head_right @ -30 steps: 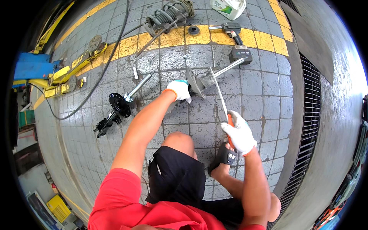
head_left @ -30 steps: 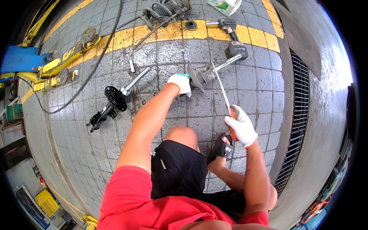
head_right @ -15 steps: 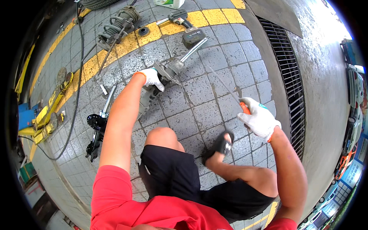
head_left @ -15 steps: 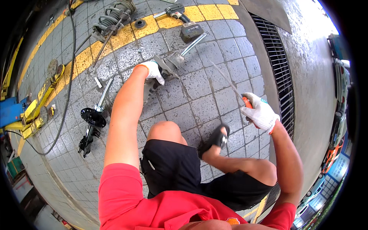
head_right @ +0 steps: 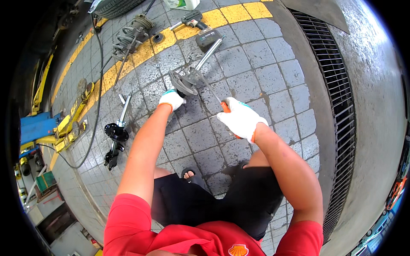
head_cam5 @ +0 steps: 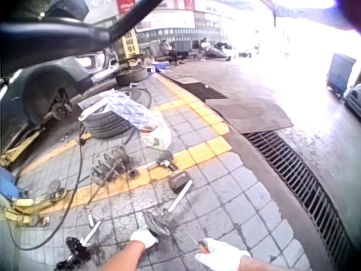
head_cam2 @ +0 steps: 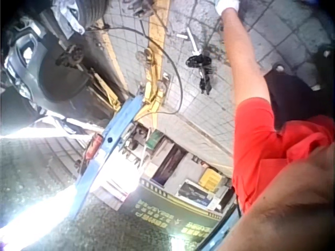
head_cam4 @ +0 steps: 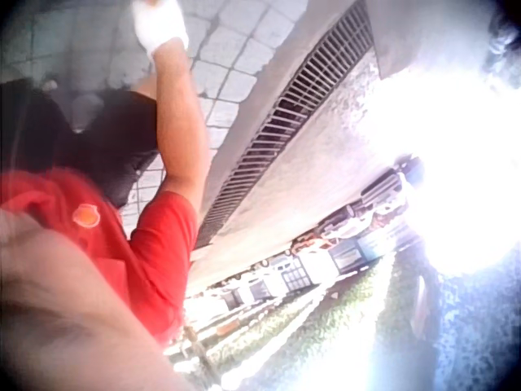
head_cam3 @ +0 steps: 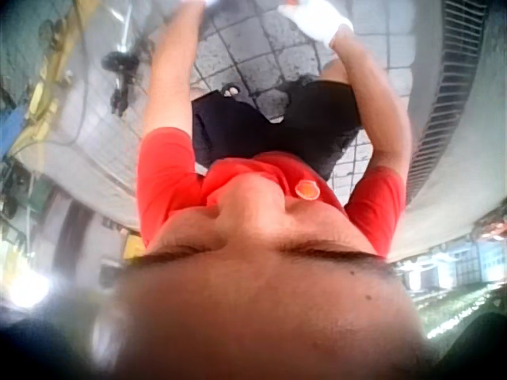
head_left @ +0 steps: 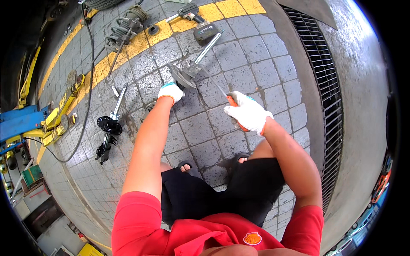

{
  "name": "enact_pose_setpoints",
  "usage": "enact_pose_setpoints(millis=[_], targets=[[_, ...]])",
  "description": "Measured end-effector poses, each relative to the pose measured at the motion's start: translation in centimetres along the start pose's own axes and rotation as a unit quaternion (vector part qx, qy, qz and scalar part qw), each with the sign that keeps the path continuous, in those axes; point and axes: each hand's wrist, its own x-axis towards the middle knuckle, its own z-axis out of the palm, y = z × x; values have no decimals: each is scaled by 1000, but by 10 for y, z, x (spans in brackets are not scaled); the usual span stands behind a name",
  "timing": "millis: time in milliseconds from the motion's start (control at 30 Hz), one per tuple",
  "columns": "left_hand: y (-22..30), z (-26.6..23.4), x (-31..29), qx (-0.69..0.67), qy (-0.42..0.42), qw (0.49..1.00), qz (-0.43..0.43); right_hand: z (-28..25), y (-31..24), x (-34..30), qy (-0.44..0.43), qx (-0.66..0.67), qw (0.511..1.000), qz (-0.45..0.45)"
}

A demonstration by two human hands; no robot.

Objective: The person sits on the floor and uses a screwdriver to pry and separate a coil spring from a shock absorber assembly. They then scrape the spring perch with the screwdriver and set the parts aside.

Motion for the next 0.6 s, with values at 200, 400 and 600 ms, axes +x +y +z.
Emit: enact_pose_setpoints(millis=[200,400,600], targets=[[37,18,-31,46,57,997,-34,3,5,-6,-22,-6,999,-26],[68,49,-57,38,143,989,-31,-22,7,-17,11,-50,993,-103],[76,94,-80,6,110,991,-74,-75,19,-28,43,-91,992,-73]])
